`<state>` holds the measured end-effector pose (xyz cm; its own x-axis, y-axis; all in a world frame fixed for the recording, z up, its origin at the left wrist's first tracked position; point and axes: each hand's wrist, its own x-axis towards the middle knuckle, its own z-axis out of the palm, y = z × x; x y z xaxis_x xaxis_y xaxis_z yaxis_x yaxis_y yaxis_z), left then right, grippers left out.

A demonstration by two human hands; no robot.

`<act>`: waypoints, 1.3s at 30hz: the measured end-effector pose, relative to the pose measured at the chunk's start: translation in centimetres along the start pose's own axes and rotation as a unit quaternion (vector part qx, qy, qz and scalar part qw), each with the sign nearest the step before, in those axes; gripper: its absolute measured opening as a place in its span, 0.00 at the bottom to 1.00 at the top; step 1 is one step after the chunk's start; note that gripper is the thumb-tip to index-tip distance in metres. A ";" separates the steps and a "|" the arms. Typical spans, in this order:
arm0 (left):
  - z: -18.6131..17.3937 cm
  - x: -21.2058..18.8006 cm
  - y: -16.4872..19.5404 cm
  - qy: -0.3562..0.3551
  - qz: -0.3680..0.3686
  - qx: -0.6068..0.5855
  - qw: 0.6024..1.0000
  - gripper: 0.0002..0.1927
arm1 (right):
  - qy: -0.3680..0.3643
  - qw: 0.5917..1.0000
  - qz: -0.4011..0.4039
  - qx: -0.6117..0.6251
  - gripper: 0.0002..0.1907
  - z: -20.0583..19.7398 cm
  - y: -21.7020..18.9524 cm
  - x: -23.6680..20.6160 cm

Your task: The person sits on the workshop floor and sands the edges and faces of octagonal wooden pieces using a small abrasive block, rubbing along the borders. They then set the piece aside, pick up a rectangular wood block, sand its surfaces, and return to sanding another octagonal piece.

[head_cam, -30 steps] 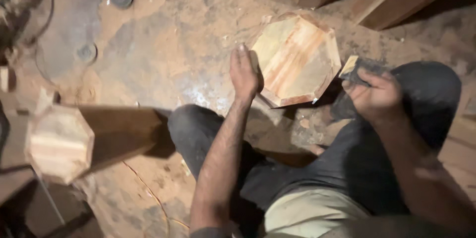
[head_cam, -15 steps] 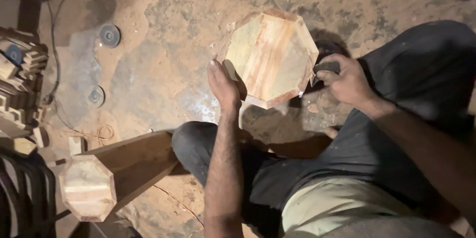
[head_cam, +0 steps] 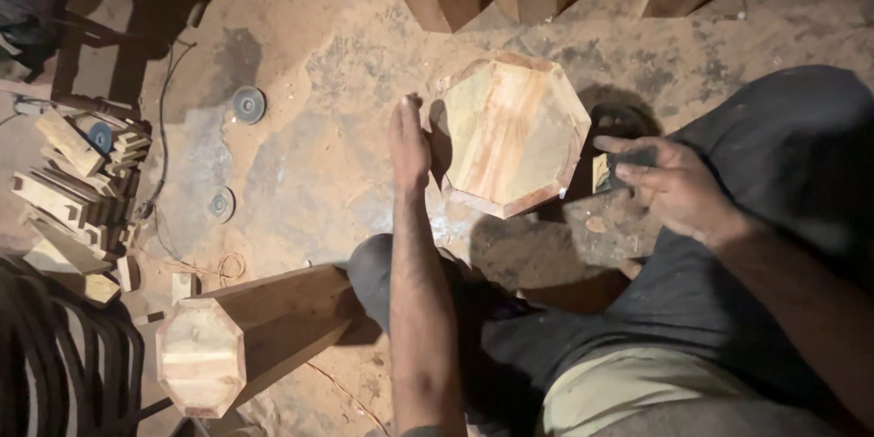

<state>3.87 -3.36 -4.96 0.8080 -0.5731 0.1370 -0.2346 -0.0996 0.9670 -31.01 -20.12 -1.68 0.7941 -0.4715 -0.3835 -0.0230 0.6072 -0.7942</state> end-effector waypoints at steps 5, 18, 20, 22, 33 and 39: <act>0.5 -0.7 -1.0 -0.058 -0.118 0.041 0.990 0.32 | -0.132 0.988 -0.011 0.080 0.11 -0.3 1.0 -0.1; 4.0 -17.1 2.0 0.069 -0.112 0.008 0.991 0.35 | -0.109 0.990 -0.010 -0.090 0.15 1.7 -4.0 8.1; 4.9 -17.7 2.4 0.082 -0.111 -0.021 0.990 0.36 | -0.100 0.985 -0.013 -0.141 0.14 2.7 -5.7 8.6; 4.8 -16.9 2.4 0.081 -0.142 -0.038 0.986 0.37 | -0.062 0.975 -0.027 -0.209 0.15 3.7 -6.9 8.0; 4.3 -9.5 0.3 0.168 -0.096 -0.032 0.981 0.27 | -0.033 0.741 -0.283 -0.608 0.11 5.1 -3.3 -1.3; 4.3 -9.8 -0.7 0.216 0.116 0.179 0.953 0.25 | -0.105 0.535 -0.397 -0.738 0.28 6.6 -0.1 -2.8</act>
<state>-6.17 -1.15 -7.88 0.8410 -0.2323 0.4886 -0.5406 -0.3273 0.7750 -29.19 -14.65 2.61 0.9570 -0.0296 0.2886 0.0406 -0.9713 -0.2342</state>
